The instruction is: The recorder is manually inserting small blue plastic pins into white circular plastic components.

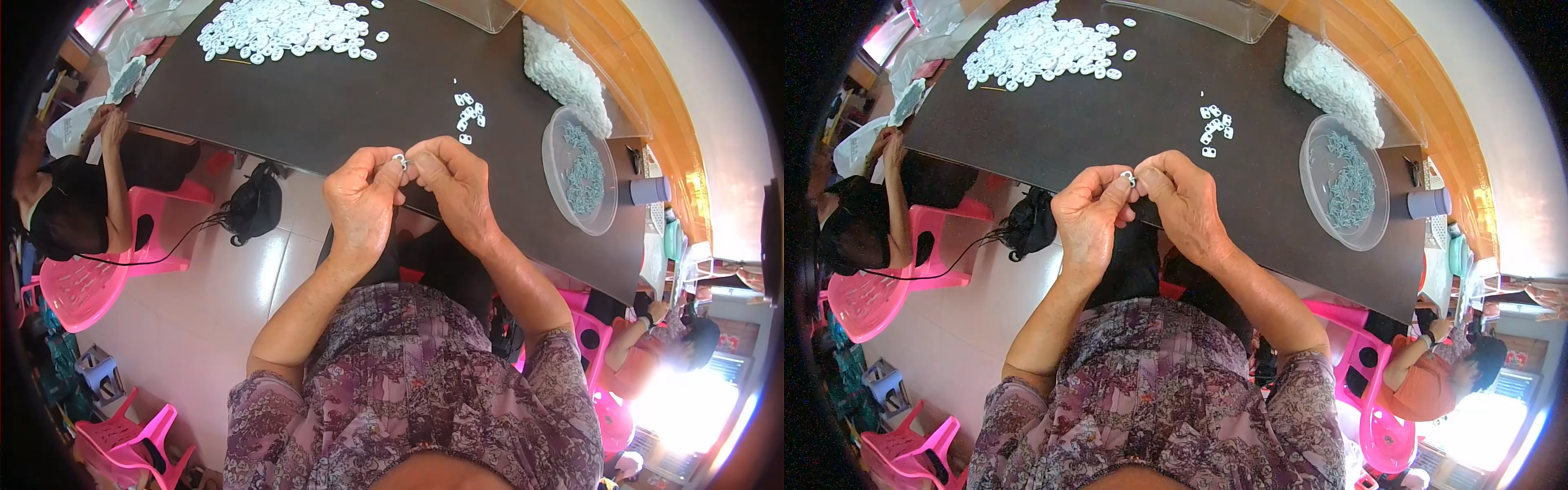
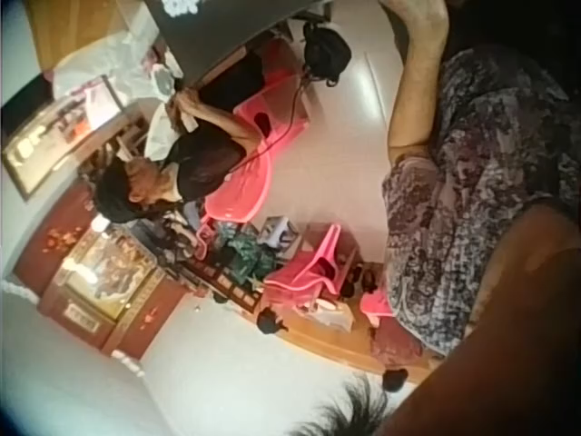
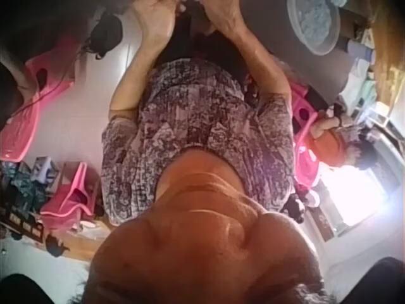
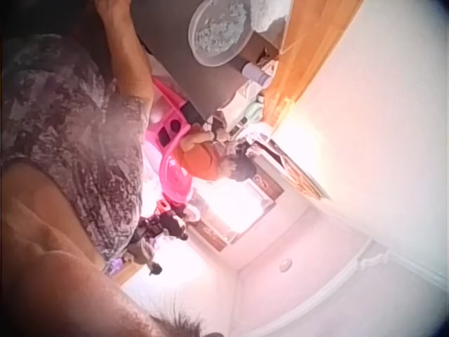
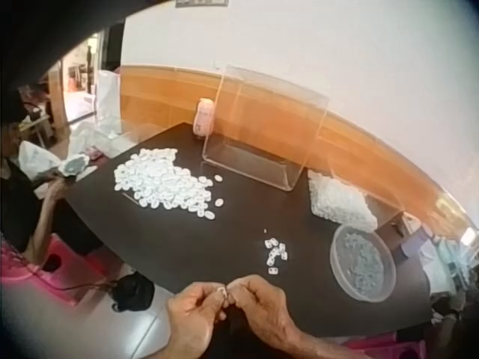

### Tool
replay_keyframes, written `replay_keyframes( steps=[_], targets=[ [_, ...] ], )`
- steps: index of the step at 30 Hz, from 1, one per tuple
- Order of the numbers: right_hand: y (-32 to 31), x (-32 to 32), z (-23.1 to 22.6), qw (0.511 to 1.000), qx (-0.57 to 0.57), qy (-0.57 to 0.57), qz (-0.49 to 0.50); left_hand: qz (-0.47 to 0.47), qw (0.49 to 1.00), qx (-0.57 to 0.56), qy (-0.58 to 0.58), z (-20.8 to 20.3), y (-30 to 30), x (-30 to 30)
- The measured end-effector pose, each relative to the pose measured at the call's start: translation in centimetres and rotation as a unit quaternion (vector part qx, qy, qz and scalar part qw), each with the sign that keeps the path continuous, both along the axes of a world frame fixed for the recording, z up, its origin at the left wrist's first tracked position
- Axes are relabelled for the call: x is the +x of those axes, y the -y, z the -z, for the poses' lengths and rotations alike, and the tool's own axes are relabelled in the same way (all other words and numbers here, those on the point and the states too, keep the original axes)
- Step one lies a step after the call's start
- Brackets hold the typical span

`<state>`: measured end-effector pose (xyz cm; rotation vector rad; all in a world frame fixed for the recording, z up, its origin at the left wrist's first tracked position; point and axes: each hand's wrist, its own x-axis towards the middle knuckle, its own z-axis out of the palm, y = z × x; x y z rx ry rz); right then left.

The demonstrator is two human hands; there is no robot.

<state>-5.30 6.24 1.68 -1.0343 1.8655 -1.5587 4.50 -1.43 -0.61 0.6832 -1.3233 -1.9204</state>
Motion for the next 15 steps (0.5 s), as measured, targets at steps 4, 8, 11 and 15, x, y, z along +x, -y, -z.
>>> replay_keyframes(
  steps=[4,8,11,15],
  targets=[
    [0.0,0.1,0.2,1.000,0.024,-0.001,0.007,-0.002,1.000,-0.006,0.006,0.1,0.0,0.1],
    [0.1,0.0,0.1,0.998,0.039,-0.042,-0.003,-0.005,1.000,-0.014,0.010,0.0,-0.2,0.0],
    [0.5,0.0,1.2,0.994,0.006,-0.107,0.007,-0.013,0.999,-0.029,0.012,0.3,-0.5,-0.2],
    [0.8,0.1,1.4,0.983,0.004,-0.183,0.017,-0.021,0.998,-0.050,0.015,0.4,-0.5,-0.4]
  ],
)
